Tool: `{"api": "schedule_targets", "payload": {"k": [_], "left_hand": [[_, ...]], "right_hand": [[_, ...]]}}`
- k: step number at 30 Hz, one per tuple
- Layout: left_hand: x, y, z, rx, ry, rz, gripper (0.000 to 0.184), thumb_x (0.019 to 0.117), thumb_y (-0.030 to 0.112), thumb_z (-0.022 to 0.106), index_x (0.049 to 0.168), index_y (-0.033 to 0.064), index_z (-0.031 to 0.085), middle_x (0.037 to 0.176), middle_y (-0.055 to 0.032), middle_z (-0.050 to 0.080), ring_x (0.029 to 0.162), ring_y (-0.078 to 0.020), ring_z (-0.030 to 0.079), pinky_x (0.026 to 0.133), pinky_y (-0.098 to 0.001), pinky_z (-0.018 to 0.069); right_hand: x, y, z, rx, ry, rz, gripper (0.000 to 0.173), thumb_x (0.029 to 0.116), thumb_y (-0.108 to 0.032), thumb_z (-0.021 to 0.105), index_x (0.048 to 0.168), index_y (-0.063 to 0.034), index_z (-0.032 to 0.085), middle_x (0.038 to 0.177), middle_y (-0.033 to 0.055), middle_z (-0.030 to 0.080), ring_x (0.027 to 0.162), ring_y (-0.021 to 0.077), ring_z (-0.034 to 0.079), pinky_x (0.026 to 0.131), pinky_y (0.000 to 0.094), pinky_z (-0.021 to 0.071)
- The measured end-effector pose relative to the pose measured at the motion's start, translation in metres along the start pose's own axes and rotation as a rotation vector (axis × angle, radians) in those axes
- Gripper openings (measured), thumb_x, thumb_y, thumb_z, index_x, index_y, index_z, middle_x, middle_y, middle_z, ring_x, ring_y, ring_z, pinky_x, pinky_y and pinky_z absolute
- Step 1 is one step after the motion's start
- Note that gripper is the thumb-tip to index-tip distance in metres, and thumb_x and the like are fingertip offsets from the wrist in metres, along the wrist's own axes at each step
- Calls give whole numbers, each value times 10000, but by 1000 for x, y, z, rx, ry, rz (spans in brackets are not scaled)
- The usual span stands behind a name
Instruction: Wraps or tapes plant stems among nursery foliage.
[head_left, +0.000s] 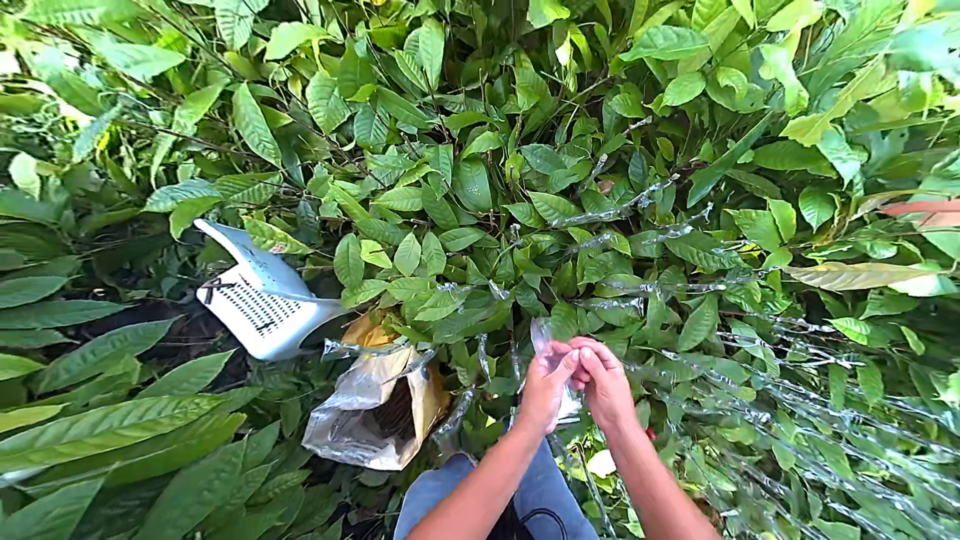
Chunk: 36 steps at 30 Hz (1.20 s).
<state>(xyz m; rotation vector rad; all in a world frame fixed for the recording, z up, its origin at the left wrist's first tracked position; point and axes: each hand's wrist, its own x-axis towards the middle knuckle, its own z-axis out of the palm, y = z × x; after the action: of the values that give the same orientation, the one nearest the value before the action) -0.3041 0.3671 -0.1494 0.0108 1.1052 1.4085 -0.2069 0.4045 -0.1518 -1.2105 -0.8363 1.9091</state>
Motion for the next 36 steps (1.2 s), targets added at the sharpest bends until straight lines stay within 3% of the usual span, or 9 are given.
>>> {"api": "schedule_targets", "payload": {"k": [5, 8, 12, 15, 18, 22, 29, 31, 36], "left_hand": [[-18, -8, -24, 112, -35, 92, 72, 993, 15, 529, 975, 58, 583, 779, 29, 699, 713, -74, 701, 714, -250, 604], [-23, -6, -36, 114, -54, 142, 49, 982, 70, 573, 968, 96, 612, 696, 101, 627, 546, 15, 562, 548, -153, 505], [-24, 8, -31, 112, -245, 114, 439, 885, 199, 759, 1236, 4, 582, 1053, 62, 670, 612, 66, 504, 527, -109, 429], [-18, 12, -23, 186, -146, 171, 146, 919, 5, 661, 1060, 15, 700, 978, 40, 723, 651, 52, 561, 565, -125, 459], [-15, 9, -23, 207, -80, 229, 103, 920, -18, 651, 976, 41, 714, 895, 56, 726, 668, 42, 593, 593, -129, 485], [-15, 1, -18, 209, -74, 236, 75, 907, 6, 675, 905, 80, 674, 788, 92, 675, 619, 48, 555, 573, -126, 462], [-9, -3, -6, 279, -160, 234, 84, 945, 15, 639, 1020, 15, 675, 883, 67, 689, 709, 46, 587, 643, -131, 487], [-9, -1, -2, 323, -189, 179, 175, 958, 22, 622, 1124, -32, 642, 928, 40, 672, 713, 40, 571, 638, -128, 473], [-5, -6, -9, 334, -166, 147, 244, 966, 21, 604, 1202, -42, 604, 880, 32, 628, 613, 31, 502, 543, -128, 415]], "right_hand": [[5, -36, -10, 232, -27, -45, 267, 1091, -152, 402, 957, -169, 633, 801, -28, 703, 732, 103, 701, 736, 291, 616], [3, -55, -30, -325, -177, -265, 133, 1070, -183, 506, 1010, -144, 617, 767, -126, 607, 601, -40, 534, 570, 146, 478], [-9, -52, -24, -910, -374, -268, 234, 1052, -132, 514, 1041, 30, 683, 948, 35, 695, 867, -2, 632, 802, 183, 529], [-13, -49, -19, -913, -362, -206, 225, 1034, -170, 574, 1068, 31, 668, 939, 24, 690, 845, -19, 633, 782, 163, 529], [-13, -47, -24, -882, -343, -117, 234, 999, -227, 645, 1056, -1, 624, 813, -43, 602, 652, -51, 517, 618, 128, 456], [-15, -43, -35, -873, -300, -226, 228, 999, -217, 637, 931, -4, 682, 865, -26, 621, 729, -71, 516, 666, 104, 440], [-16, -67, -57, -971, -259, -245, 209, 1011, -177, 609, 1011, 0, 720, 949, 9, 683, 801, -59, 581, 735, 113, 485], [-13, -85, -69, -1194, -174, -319, 260, 1032, -216, 568, 1011, -19, 737, 941, 42, 696, 821, 17, 616, 759, 183, 515], [13, -164, -118, -1765, 362, -190, 331, 1083, -215, 502, 1129, 28, 721, 1127, 276, 705, 1017, 504, 681, 836, 707, 490]]}}
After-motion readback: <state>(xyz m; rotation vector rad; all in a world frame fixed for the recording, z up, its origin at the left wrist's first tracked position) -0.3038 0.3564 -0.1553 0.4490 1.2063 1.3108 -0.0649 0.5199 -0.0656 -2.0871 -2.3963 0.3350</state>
